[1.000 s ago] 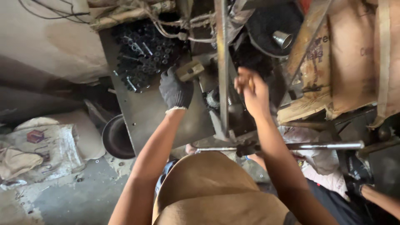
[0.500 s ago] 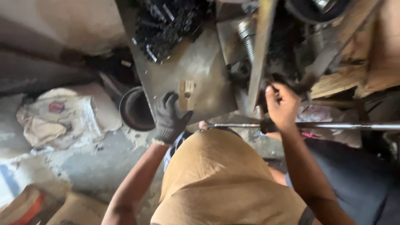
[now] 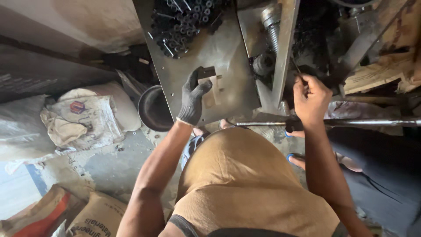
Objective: The person operates a manual press machine by placing small metal parts into a mold, pulling a lever to activate the press, and then removing the finished parts. The person repeats this cycle multiple times, handling the metal components by hand.
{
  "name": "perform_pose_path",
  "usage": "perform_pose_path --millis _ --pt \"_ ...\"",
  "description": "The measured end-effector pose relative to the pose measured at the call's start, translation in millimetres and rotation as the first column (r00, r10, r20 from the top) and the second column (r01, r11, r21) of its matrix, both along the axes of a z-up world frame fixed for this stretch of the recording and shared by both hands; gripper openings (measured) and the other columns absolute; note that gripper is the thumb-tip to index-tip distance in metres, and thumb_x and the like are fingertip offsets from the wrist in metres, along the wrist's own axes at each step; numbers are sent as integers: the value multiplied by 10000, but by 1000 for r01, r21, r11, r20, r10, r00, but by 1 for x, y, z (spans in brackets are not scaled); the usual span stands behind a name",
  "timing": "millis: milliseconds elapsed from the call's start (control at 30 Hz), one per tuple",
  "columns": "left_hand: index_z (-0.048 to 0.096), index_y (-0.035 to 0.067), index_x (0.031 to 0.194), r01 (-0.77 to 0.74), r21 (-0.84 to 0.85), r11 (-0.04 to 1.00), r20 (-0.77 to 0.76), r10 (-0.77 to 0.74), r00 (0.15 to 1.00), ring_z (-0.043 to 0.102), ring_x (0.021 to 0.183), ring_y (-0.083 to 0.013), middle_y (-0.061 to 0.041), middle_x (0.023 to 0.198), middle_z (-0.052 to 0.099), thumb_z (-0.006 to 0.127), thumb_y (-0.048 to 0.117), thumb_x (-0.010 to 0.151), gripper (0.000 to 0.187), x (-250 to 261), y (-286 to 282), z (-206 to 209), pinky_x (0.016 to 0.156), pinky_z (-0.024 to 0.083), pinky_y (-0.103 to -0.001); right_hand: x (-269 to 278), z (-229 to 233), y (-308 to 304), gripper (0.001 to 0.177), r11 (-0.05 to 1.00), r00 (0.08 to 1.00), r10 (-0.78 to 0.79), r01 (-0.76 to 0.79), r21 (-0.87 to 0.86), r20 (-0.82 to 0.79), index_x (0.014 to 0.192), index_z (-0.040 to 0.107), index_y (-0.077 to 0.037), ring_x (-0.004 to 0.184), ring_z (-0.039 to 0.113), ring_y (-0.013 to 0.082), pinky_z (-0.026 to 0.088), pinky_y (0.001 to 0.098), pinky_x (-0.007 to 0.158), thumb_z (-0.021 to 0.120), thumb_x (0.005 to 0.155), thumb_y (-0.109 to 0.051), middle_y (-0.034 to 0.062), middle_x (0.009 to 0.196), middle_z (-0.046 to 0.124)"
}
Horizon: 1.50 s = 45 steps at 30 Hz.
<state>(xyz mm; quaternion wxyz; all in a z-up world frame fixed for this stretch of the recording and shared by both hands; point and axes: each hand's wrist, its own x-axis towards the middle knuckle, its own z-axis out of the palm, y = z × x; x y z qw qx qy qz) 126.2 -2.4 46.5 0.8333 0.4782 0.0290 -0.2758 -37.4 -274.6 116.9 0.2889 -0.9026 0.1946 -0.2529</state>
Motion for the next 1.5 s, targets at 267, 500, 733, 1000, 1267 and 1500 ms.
perform_pose_path --millis 267,500,733,1000,1267,1500 --pt "446 -3 1432 -226 852 472 523 -759 388 541 1128 -400 -211 1213 571 884 473 649 1015 8 -25 63 971 439 -523 -1 4 -1 81 1000 1000 18 -18 23 20 1092 721 22 648 617 137 473 288 618 732 1051 -47 128 850 682" --pt "448 -2 1430 -340 854 393 477 -853 214 516 1134 -385 -190 1216 556 859 477 568 1068 4 -38 40 930 410 -517 2 6 0 96 999 1000 -30 30 32 -8 1076 731 20 599 594 159 450 298 578 741 1025 -61 127 773 645" --pt "421 51 1483 -341 882 325 394 -906 156 523 1138 -383 -202 1203 547 848 467 665 1012 2 -34 39 918 419 -522 -1 8 2 88 1000 999 25 -25 13 30 1084 720 17 631 612 158 465 300 603 727 1051 -65 128 815 660" --pt "387 58 1515 -330 730 598 677 -572 462 512 1241 -454 -248 1388 512 956 397 585 1142 -25 45 1 1043 450 -559 -10 25 29 88 989 978 138 -143 24 157 1177 709 7 855 694 193 541 286 736 684 1101 -31 106 1009 693" --pt "294 -9 1586 -330 637 697 755 -479 448 483 1381 -459 -289 1492 462 993 358 633 1237 -30 95 -38 1158 450 -476 55 -22 105 165 787 892 449 -362 500 -60 1068 722 -10 843 678 144 531 268 743 716 999 -159 78 995 719" --pt "297 11 1588 -203 666 718 669 -453 590 471 1420 -399 -228 1539 455 1018 332 608 1258 -25 99 -48 1178 431 -454 109 -44 157 417 823 751 540 -376 427 -380 1055 755 -26 809 742 200 568 314 747 832 829 -368 117 919 779"
